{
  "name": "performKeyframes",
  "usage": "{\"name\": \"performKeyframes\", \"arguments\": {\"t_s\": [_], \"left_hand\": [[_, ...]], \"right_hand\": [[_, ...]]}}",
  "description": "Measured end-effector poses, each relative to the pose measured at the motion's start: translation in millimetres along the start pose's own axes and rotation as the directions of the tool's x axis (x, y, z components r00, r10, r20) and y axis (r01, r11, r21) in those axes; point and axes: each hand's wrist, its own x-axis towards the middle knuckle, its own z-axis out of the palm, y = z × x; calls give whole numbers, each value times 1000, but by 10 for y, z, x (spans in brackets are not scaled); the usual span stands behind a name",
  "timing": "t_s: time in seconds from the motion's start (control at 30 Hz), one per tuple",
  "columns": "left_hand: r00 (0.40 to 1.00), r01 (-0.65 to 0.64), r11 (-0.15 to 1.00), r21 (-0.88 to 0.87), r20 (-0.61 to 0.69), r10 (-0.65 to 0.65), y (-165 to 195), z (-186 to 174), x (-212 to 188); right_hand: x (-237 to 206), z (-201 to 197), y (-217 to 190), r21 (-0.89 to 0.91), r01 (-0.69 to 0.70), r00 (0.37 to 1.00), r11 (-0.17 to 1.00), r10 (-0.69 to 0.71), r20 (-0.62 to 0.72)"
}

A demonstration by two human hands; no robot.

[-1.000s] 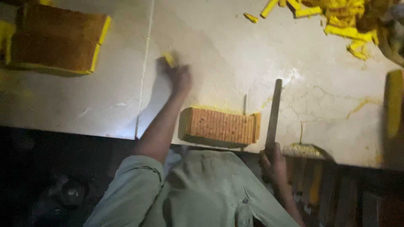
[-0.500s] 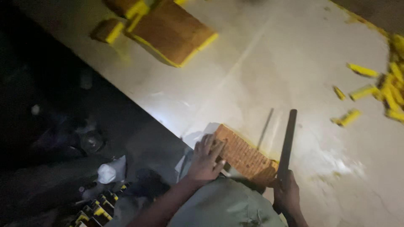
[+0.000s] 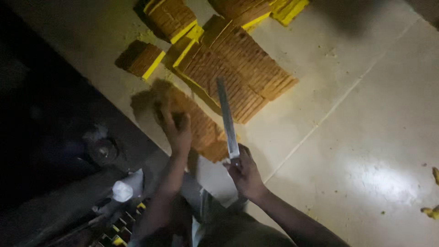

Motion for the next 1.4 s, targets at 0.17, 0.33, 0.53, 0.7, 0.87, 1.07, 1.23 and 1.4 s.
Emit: {"name": "performKeyframes", "arguments": {"t_s": [0.17, 0.33, 0.53, 0.7, 0.87, 1.07, 1.23, 1.4], "left_hand": [[989, -147, 965, -215, -7, 149, 45, 324, 608], [984, -180, 937, -301, -51, 172, -172, 324, 608], [991, -135, 984, -114, -13, 134, -92, 320, 534], [996, -68, 993, -97, 43, 72, 272, 344, -432], [864, -499, 701, 509, 361, 352, 316, 394, -2257], [224, -951, 298, 86, 855, 468, 593, 864, -4737], [-315, -888, 178, -424, 843, 437, 1100, 1586, -6147], [-673, -712, 13, -702, 688, 271, 1357, 2431, -7111]], "right_hand": [[480, -421, 49, -191, -81, 996, 978, 73, -48], [-144, -995, 300, -472, -305, 950, 827, 233, -206], [-1725, -1451, 930, -708, -17, 970, 706, -159, -182], [-3137, -2410, 1412, -769, -364, 841, 526, -169, -514], [-5163, -2910, 1615, -317, -698, 236, 642, -212, -948], [-6649, -2094, 2220, 70, -401, -166, 913, 3, -986], [-7207, -1011, 2765, 441, -432, -35, 787, 474, -880], [-7922, -748, 3180, 503, -415, 10, 758, 556, -831]]}}
